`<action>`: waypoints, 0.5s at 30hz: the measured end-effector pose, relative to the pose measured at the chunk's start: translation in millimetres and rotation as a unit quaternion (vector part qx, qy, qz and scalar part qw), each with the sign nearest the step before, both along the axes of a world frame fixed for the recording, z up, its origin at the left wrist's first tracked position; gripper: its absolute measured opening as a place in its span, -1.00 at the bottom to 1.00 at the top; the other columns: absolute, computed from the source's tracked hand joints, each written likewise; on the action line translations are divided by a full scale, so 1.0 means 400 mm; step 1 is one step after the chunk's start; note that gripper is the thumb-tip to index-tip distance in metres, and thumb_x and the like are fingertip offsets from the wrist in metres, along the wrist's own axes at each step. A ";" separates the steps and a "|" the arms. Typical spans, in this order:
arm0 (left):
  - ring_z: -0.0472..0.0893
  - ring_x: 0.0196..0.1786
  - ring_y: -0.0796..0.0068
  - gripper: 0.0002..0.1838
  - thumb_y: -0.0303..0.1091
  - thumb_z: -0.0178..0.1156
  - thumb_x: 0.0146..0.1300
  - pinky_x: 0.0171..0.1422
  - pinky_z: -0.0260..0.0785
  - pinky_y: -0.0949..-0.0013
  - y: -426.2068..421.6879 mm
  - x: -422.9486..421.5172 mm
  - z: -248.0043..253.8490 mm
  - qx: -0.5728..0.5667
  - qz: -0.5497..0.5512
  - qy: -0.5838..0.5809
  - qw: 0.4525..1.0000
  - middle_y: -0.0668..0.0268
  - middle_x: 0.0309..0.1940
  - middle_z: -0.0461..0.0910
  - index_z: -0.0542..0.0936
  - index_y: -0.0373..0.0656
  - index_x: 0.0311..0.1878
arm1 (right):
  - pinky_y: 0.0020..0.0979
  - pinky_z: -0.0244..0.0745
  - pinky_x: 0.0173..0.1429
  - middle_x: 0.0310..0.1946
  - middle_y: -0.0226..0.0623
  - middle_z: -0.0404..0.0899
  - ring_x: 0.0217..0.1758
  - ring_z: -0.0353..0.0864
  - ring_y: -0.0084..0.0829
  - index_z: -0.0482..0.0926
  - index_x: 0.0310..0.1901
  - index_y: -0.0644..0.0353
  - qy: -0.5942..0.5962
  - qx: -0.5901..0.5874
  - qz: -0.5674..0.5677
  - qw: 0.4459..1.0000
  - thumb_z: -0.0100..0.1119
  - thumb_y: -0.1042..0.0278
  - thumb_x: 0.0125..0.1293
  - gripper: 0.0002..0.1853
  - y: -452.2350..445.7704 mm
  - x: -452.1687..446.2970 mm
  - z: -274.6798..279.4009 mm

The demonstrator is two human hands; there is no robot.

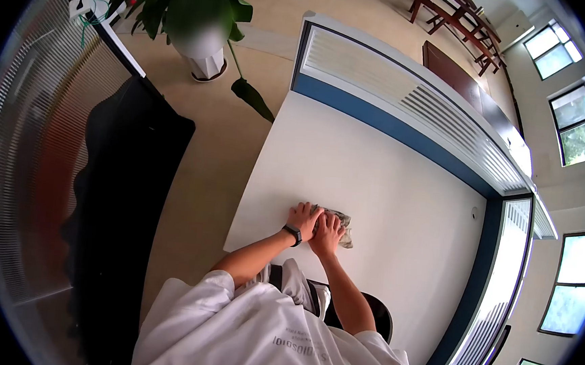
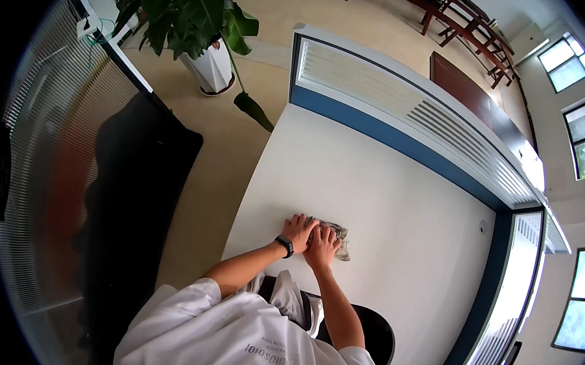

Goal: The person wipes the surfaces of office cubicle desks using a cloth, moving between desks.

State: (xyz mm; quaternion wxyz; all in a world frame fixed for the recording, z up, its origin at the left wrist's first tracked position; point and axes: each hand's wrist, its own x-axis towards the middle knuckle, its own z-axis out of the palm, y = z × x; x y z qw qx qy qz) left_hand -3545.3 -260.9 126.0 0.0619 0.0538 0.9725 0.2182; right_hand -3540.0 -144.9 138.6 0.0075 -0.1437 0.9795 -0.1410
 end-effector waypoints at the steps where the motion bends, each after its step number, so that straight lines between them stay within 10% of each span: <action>1: 0.33 0.05 0.09 -0.32 -0.24 0.27 -0.06 -0.07 0.23 0.02 0.004 0.017 0.003 -0.001 -0.011 -0.008 1.000 0.14 0.00 0.34 0.29 0.11 0.21 | 0.11 0.02 0.21 0.10 -0.32 0.32 0.24 0.22 -0.21 0.37 0.11 0.00 0.003 -0.001 0.000 1.000 0.30 0.20 -0.04 -0.40 0.007 0.018 0.000; 15: 0.33 0.09 0.11 -0.25 -0.10 0.31 -0.11 -0.05 0.24 0.01 0.000 0.048 -0.010 -0.017 -0.083 -0.013 0.996 0.15 0.06 0.33 0.26 0.15 0.22 | 0.06 0.04 0.20 0.06 -0.35 0.35 0.20 0.26 -0.23 0.43 0.05 0.02 0.032 -0.031 -0.012 0.999 0.32 0.31 -0.15 -0.40 0.024 0.068 0.007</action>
